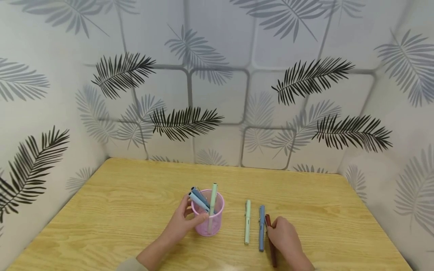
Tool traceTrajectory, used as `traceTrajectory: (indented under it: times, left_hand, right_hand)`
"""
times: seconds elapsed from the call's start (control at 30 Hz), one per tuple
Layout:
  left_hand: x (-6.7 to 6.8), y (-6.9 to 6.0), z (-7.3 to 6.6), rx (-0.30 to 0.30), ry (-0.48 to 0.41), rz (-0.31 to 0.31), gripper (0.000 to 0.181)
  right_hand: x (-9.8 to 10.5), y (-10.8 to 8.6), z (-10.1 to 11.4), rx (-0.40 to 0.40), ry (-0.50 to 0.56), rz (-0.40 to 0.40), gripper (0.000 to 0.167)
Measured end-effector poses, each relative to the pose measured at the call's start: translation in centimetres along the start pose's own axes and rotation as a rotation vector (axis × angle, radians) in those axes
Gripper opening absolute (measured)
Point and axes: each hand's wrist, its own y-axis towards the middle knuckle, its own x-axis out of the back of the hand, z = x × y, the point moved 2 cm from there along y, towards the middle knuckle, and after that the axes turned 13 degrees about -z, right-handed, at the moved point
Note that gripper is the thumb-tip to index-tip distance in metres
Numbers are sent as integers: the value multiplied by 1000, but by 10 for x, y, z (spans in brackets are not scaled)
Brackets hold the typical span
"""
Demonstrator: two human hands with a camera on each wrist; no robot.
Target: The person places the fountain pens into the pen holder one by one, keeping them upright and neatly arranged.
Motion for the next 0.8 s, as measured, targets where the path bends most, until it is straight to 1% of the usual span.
traceTrajectory:
  times: [0.23, 0.27, 0.47, 0.5, 0.67, 0.8]
  left_hand:
    - [0, 0, 1, -1, 1, -3, 79]
    - [1, 0, -2, 3, 3, -1, 78]
    - [4, -12, -32, 10, 9, 11, 75]
    - [4, -12, -34, 9, 7, 12, 75]
    - [4, -13, -33, 14, 4, 14, 75]
    - [4, -12, -32, 19, -1, 16, 75]
  right_hand:
    - [1, 1, 2, -6, 14, 15, 15]
    - [1, 1, 2, -2, 11, 15, 15]
    - [1, 2, 3, 3, 9, 28, 16]
    - [1, 2, 3, 0, 11, 31, 16]
    - [0, 3, 2, 9, -1, 37, 17]
    - [1, 3, 2, 2, 12, 52, 18]
